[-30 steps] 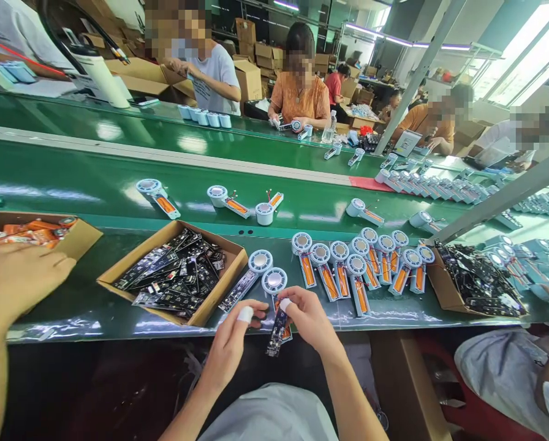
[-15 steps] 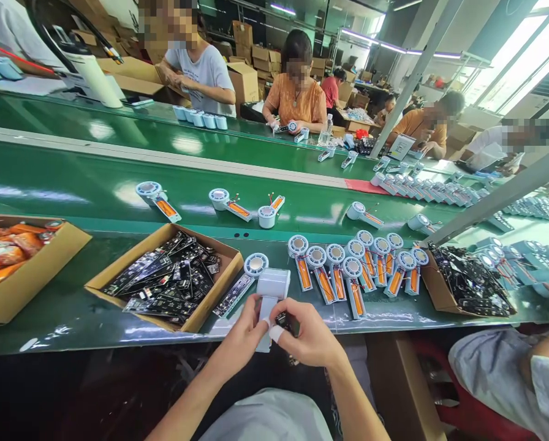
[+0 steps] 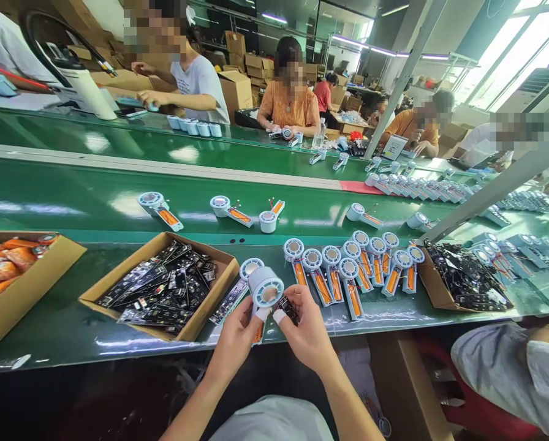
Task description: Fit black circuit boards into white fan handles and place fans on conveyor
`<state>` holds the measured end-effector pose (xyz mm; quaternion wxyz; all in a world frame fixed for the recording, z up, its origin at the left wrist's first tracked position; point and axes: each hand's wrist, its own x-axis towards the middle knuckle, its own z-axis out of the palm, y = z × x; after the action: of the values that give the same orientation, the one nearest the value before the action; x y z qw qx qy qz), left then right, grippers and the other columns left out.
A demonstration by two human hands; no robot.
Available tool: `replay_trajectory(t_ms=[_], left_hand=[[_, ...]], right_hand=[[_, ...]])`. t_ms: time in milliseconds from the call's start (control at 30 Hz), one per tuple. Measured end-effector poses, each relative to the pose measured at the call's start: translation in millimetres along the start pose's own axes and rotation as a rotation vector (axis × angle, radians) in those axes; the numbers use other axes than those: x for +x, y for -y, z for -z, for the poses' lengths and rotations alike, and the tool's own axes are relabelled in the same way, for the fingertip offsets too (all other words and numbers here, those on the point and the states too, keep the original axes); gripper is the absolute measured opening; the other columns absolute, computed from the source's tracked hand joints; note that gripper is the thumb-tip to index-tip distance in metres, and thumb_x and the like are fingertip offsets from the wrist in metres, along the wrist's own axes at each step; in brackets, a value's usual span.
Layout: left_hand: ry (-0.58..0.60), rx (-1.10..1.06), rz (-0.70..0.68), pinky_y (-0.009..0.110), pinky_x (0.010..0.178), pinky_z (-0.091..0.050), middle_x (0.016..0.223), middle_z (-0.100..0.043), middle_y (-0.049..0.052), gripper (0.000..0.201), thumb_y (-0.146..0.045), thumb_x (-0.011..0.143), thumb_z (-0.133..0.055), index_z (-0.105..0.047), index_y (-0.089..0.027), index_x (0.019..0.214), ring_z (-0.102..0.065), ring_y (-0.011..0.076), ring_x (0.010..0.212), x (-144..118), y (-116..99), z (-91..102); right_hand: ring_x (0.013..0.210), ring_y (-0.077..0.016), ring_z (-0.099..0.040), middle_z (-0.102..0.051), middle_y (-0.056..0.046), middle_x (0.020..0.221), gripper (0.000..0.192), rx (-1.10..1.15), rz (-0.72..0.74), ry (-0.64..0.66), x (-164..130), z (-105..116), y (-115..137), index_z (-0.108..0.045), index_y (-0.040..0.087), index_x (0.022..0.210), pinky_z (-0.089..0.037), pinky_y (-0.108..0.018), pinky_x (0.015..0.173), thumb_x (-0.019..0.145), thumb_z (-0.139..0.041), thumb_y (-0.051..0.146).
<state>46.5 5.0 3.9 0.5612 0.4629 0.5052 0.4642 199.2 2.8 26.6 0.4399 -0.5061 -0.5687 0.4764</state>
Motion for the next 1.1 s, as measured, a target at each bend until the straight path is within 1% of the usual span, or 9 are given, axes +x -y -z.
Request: replay_trajectory(t_ms=[200,267,367,500,633,733,867,967,1100], left_hand=[[-0.068,0.062,-0.049,0.028,0.066,-0.047,0.080,-0.065,0.001,0.031,-0.044,0.087,-0.058,-0.060,-0.018,0.103,-0.058,0.0180,0.070,0.3,1.8,-0.9],[-0.090,0.100,-0.031,0.026,0.061,-0.044,0.079,-0.063,0.000,0.031,-0.042,0.086,-0.057,-0.059,-0.018,0.106,-0.055,0.0164,0.066,1.3,1.9,0.1],[-0.078,0.129,-0.024,0.025,0.058,-0.042,0.083,-0.064,0.001,0.028,-0.034,0.082,-0.057,-0.060,-0.018,0.104,-0.054,0.0156,0.066,4.2,-2.3,2.1],[0.019,0.004,0.016,0.027,0.070,-0.048,0.089,-0.067,0.002,0.022,-0.029,0.076,-0.058,-0.062,-0.019,0.096,-0.061,0.0191,0.081,6.0,-14.2,1.7],[0.200,-0.328,0.156,0.032,0.070,-0.052,0.090,-0.070,0.006,0.029,-0.041,0.083,-0.051,-0.063,-0.017,0.094,-0.065,0.0222,0.082,1.5,-18.4,0.4],[0.215,-0.435,0.155,0.035,0.079,-0.054,0.096,-0.071,0.008,0.035,-0.042,0.082,-0.055,-0.064,-0.016,0.103,-0.067,0.0249,0.091,-3.8,-12.1,-0.6],[0.185,-0.255,0.077,0.036,0.097,-0.050,0.112,-0.071,0.008,0.047,-0.035,0.077,-0.067,-0.060,-0.018,0.120,-0.065,0.0256,0.109,-7.7,-4.1,-4.5],[0.164,-0.072,-0.011,0.036,0.102,-0.047,0.117,-0.070,0.009,0.044,-0.040,0.084,-0.063,-0.060,-0.018,0.122,-0.063,0.0255,0.114,-8.4,-1.3,-8.4],[-0.002,0.148,-0.036,0.037,0.095,-0.050,0.109,-0.072,0.011,0.037,-0.040,0.091,-0.050,-0.063,-0.018,0.119,-0.066,0.0256,0.105,-9.6,10.2,-12.6]], right_hand=[[0.082,-0.0195,-0.066,-0.070,-0.006,0.092,0.016,-0.465,0.107,-0.113,-1.9,0.4,-1.5,-0.055,0.021,0.107,-0.049,-0.029,0.071,0.091,-0.050,0.021],[0.074,-0.0193,-0.065,-0.070,-0.005,0.085,0.020,-0.727,0.142,-0.027,-1.1,6.0,4.4,-0.058,0.021,0.103,-0.042,-0.027,0.064,0.093,-0.042,0.016],[0.062,-0.0180,-0.061,-0.068,-0.004,0.074,0.020,-0.950,0.173,0.238,-0.7,14.7,21.1,-0.063,0.022,0.094,-0.031,-0.026,0.056,0.096,-0.044,0.016],[0.055,-0.0147,-0.054,-0.063,0.001,0.064,0.013,-0.750,0.247,0.494,0.9,15.8,34.3,-0.063,0.021,0.082,-0.029,-0.024,0.055,0.092,-0.059,0.029],[0.046,-0.0102,-0.045,-0.052,0.003,0.051,0.044,-0.276,0.005,0.451,0.6,5.1,18.4,-0.052,0.020,0.063,-0.033,-0.022,0.051,0.099,-0.047,0.044],[0.039,-0.0081,-0.034,-0.041,0.005,0.041,0.060,-0.042,-0.155,0.335,-4.3,-4.2,0.1,-0.039,0.022,0.054,-0.029,-0.022,0.045,0.098,-0.037,0.063],[0.038,-0.0070,-0.030,-0.037,0.006,0.041,0.062,0.074,-0.217,0.217,-11.1,-10.3,-11.2,-0.036,0.023,0.056,-0.027,-0.022,0.043,0.094,-0.038,0.071],[0.036,-0.0069,-0.028,-0.034,0.008,0.042,0.060,0.105,-0.275,0.185,-14.0,-7.9,-7.5,-0.036,0.023,0.058,-0.023,-0.022,0.039,0.093,-0.037,0.073],[0.047,-0.0086,-0.037,-0.041,0.008,0.053,0.039,-0.051,-0.144,0.043,-23.8,-3.9,1.4,-0.051,0.020,0.076,-0.030,-0.021,0.046,0.094,-0.052,0.053]])
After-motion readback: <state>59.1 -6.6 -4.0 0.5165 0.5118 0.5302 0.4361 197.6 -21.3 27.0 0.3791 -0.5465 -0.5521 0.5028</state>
